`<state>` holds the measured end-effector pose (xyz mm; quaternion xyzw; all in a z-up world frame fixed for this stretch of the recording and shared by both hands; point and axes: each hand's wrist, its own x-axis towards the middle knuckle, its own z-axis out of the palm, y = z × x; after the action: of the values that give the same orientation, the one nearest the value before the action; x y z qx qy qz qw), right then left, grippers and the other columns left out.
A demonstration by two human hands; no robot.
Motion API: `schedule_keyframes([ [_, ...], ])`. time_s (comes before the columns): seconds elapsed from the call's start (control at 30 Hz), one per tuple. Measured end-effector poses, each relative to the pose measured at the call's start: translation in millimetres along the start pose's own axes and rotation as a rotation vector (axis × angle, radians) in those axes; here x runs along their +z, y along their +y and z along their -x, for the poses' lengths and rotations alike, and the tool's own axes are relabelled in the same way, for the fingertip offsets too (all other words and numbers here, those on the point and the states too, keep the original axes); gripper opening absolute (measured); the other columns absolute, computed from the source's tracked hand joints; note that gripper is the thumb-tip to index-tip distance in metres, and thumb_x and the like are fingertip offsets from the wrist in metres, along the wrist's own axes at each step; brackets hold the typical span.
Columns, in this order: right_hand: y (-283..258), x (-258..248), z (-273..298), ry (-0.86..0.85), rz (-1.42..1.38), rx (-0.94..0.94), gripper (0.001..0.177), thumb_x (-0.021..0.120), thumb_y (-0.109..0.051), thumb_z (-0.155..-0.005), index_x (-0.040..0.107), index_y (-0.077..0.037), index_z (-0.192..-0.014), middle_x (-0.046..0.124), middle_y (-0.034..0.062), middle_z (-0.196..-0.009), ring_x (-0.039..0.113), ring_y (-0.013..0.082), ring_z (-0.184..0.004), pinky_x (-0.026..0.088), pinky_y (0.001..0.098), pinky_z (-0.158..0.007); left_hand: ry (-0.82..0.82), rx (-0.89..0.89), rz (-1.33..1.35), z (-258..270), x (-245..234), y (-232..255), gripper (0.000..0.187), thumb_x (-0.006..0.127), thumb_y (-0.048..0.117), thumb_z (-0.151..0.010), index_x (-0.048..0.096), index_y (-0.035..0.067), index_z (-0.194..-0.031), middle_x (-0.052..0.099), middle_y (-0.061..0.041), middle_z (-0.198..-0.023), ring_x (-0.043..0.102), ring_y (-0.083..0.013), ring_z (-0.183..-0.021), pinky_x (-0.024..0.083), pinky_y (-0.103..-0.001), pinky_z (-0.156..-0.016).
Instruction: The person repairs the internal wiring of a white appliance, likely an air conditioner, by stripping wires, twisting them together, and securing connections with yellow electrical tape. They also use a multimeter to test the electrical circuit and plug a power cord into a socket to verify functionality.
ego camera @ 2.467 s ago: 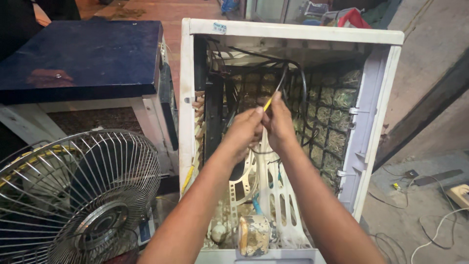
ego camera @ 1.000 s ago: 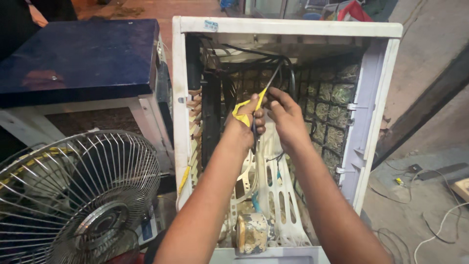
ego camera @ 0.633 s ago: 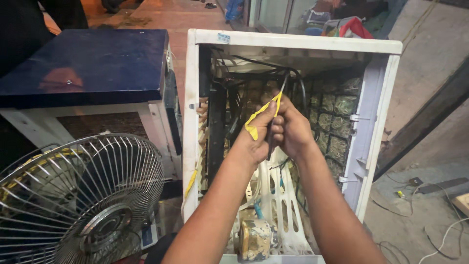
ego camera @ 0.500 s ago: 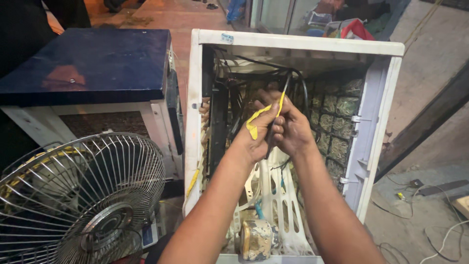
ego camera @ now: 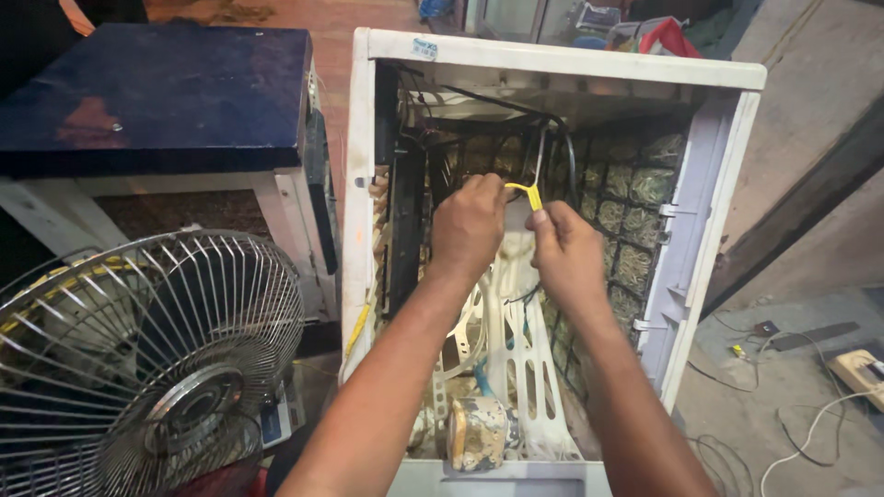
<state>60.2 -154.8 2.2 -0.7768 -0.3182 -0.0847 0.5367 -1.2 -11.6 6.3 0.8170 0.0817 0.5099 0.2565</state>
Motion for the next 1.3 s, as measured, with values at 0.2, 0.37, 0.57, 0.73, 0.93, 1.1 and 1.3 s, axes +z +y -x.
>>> schedule_keyframes([
  [0.2,-67.1,-19.6,33.8,-0.028,0.003,-0.212,0.022,0.069,-0.021,-0.1,0.07,-0.002,-0.091,0.064,0.0085,-0.079,0.059,0.0146,-0.069,0.048,0.0324,-0.062,0.081,-0.126,0.154,42.0,35.6,-18.8,0.015,0.069,0.02,-0.092,0.067,0.005,-0.091,0.069,-0.012,-0.086,0.07,-0.0331,-0.073,0.055,-0.044,-0.065],
  [0.37,-123.5,-10.9,80.1,-0.138,0.261,-1.016,0.013,0.076,-0.023,-0.084,0.072,-0.011,-0.086,0.069,0.0062,-0.089,0.067,0.0288,-0.086,0.045,0.0567,-0.095,0.044,-0.164,0.582,65.8,85.6,-18.5,0.02,0.059,0.021,-0.107,0.066,0.003,-0.112,0.065,-0.005,-0.093,0.064,-0.0204,-0.079,0.054,-0.032,-0.07],
  [0.57,-41.8,-0.4,44.1,0.138,-0.497,-0.106,0.02,0.051,-0.021,-0.106,0.059,-0.003,-0.111,0.069,0.0025,-0.097,0.068,0.0156,-0.09,0.058,0.0336,-0.082,-0.411,-0.82,1.273,24.0,52.7,-20.9,0.032,0.052,0.03,-0.107,0.067,0.003,-0.109,0.057,0.004,-0.074,0.052,-0.0065,-0.06,0.048,-0.025,-0.054],
  [0.73,56.5,31.0,-25.1,-0.357,-1.08,0.162,0.033,0.05,-0.035,-0.109,0.062,-0.005,-0.118,0.066,0.0027,-0.092,0.063,0.0157,-0.081,0.056,0.0337,-0.072,-0.546,-0.833,1.193,-0.6,22.6,-14.2,0.032,0.053,0.032,-0.105,0.07,0.005,-0.103,0.053,0.005,-0.068,0.048,-0.007,-0.053,0.043,-0.026,-0.047],
  [0.93,68.8,55.1,-50.6,-0.532,-1.336,0.04,0.029,0.055,-0.04,-0.12,0.063,-0.017,-0.135,0.067,0.0023,-0.088,0.063,0.0164,-0.075,0.055,0.0342,-0.068,-0.554,-0.811,1.106,-5.8,8.0,-19.6,0.028,0.063,0.03,-0.102,0.068,0.004,-0.097,0.058,0.003,-0.07,0.054,-0.0088,-0.057,0.046,-0.027,-0.05],
  [1.1,45.1,34.2,-35.7,-0.04,-0.586,-0.062,0.032,0.057,-0.031,-0.11,0.066,-0.004,-0.098,0.064,-0.0007,-0.078,0.057,0.0097,-0.068,0.05,0.0306,-0.062,-0.171,-0.235,0.271,2.1,0.8,-10.3,0.016,0.074,0.021,-0.089,0.073,0.006,-0.093,0.072,-0.01,-0.077,0.074,-0.0236,-0.068,0.058,-0.038,-0.063],
  [1.3,12.5,11.7,3.9,0.214,0.012,-0.137,0.023,0.064,-0.021,-0.101,0.07,0.0,-0.093,0.069,0.0089,-0.073,0.061,0.0132,-0.066,0.048,0.0322,-0.061,0.018,-0.104,0.125,10.3,-4.4,16.1,0.015,0.076,0.019,-0.087,0.071,0.005,-0.089,0.074,-0.015,-0.088,0.071,-0.0358,-0.08,0.055,-0.045,-0.069],
])
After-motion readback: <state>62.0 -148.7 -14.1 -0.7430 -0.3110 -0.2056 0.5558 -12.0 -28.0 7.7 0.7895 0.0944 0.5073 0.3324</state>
